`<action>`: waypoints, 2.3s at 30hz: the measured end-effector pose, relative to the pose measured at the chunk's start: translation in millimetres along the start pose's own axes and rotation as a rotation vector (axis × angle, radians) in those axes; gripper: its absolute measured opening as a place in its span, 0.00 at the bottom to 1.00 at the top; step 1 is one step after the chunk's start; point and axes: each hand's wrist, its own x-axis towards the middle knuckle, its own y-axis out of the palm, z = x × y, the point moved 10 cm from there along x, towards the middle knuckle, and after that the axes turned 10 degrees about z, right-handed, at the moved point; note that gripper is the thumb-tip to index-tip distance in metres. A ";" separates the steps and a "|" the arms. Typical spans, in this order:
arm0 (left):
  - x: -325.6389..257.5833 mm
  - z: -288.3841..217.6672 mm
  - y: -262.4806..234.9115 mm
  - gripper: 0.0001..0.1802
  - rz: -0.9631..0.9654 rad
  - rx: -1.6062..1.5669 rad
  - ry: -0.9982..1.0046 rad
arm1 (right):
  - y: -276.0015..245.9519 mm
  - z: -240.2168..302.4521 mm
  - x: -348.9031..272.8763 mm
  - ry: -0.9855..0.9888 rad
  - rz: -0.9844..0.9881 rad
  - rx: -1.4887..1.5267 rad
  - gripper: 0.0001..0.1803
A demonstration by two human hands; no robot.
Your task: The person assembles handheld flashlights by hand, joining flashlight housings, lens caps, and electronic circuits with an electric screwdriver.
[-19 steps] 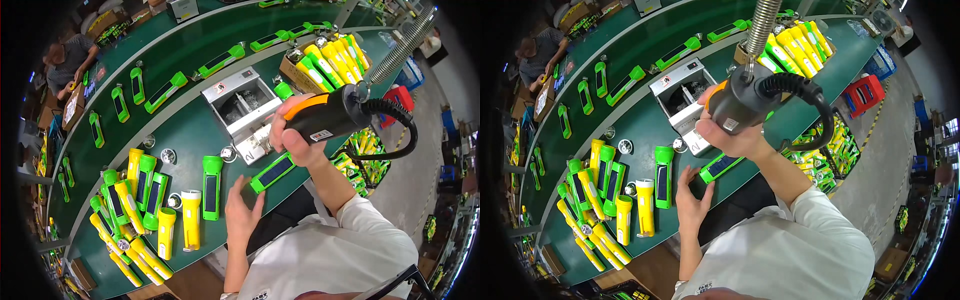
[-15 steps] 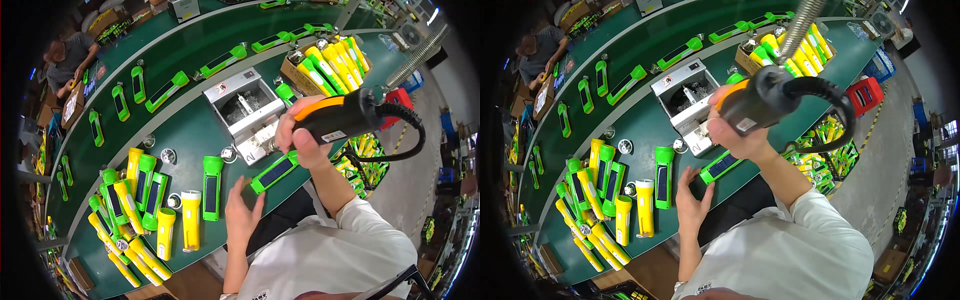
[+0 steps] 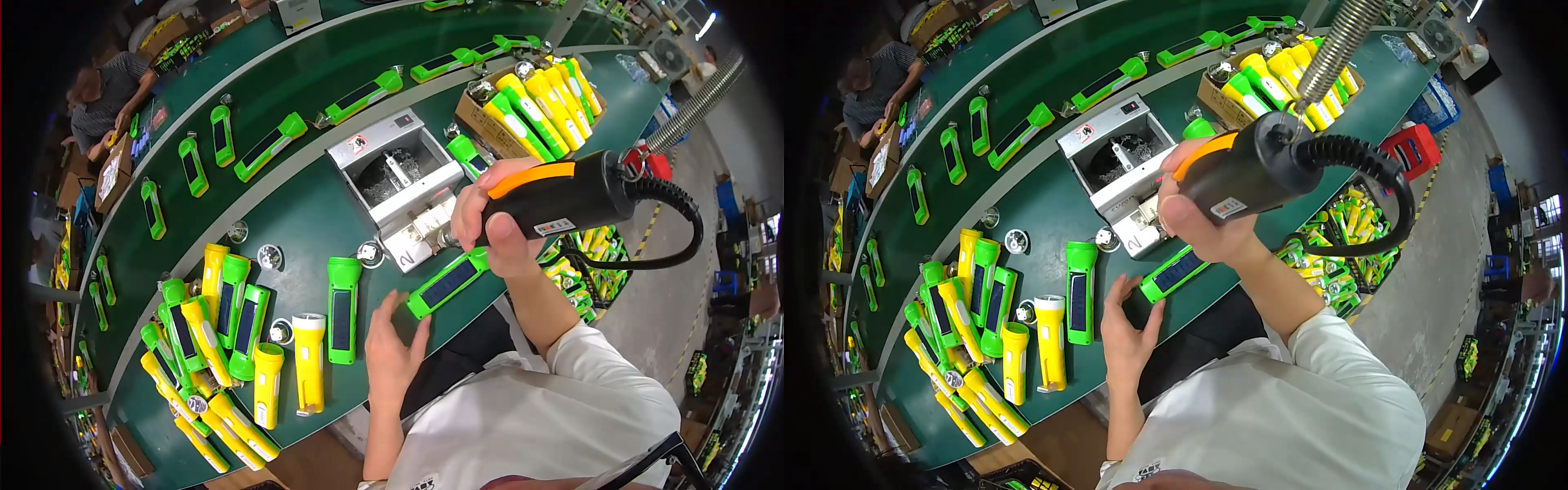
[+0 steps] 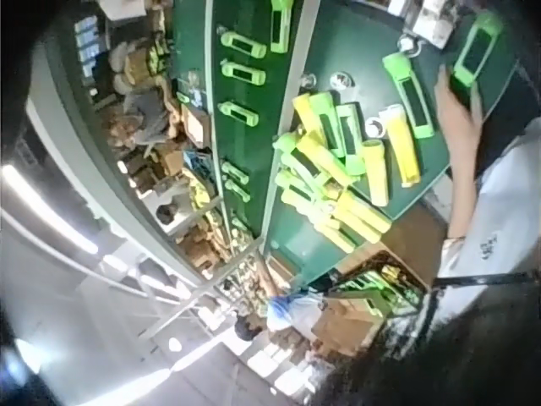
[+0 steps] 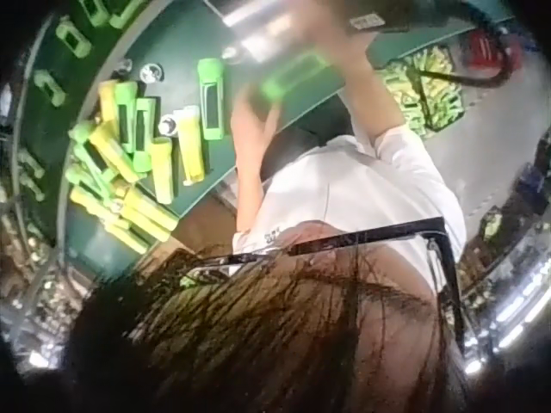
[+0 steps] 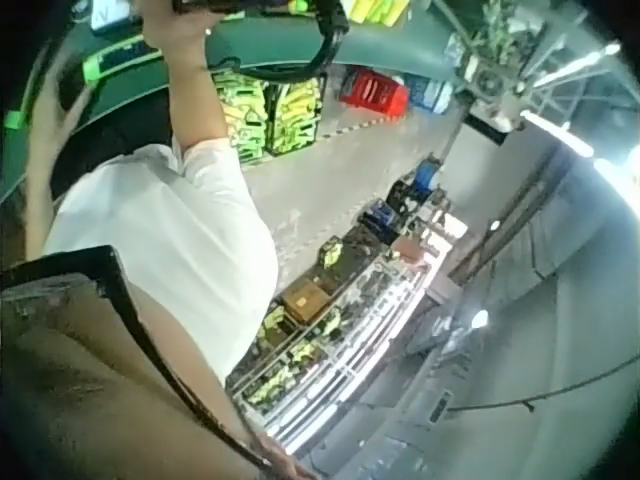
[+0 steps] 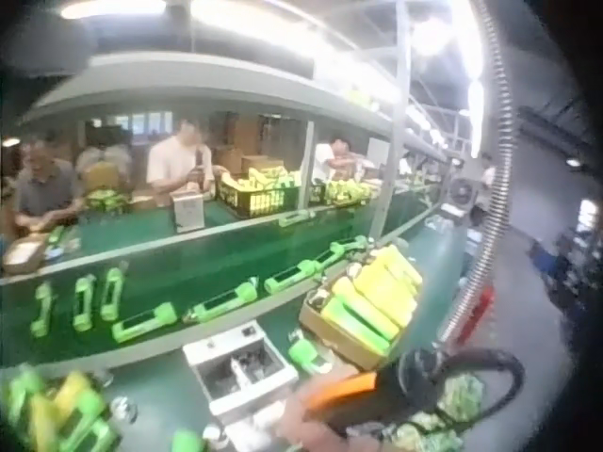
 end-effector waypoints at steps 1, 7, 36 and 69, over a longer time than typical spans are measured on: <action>0.2 0.2 0.7 0.34 0.005 0.000 -0.001 | -1.0 -1.7 -1.3 0.032 -0.022 -0.021 0.19; 0.8 0.9 4.4 0.38 0.033 0.039 0.005 | 3.2 -20.9 21.0 0.356 -0.153 -0.122 0.15; 2.3 3.4 5.6 0.34 0.000 0.023 0.018 | 51.2 -23.7 -68.2 0.361 0.007 0.127 0.18; -6.4 -11.8 -7.3 0.34 0.024 -0.016 0.057 | 61.7 7.5 -56.6 0.130 0.158 0.224 0.25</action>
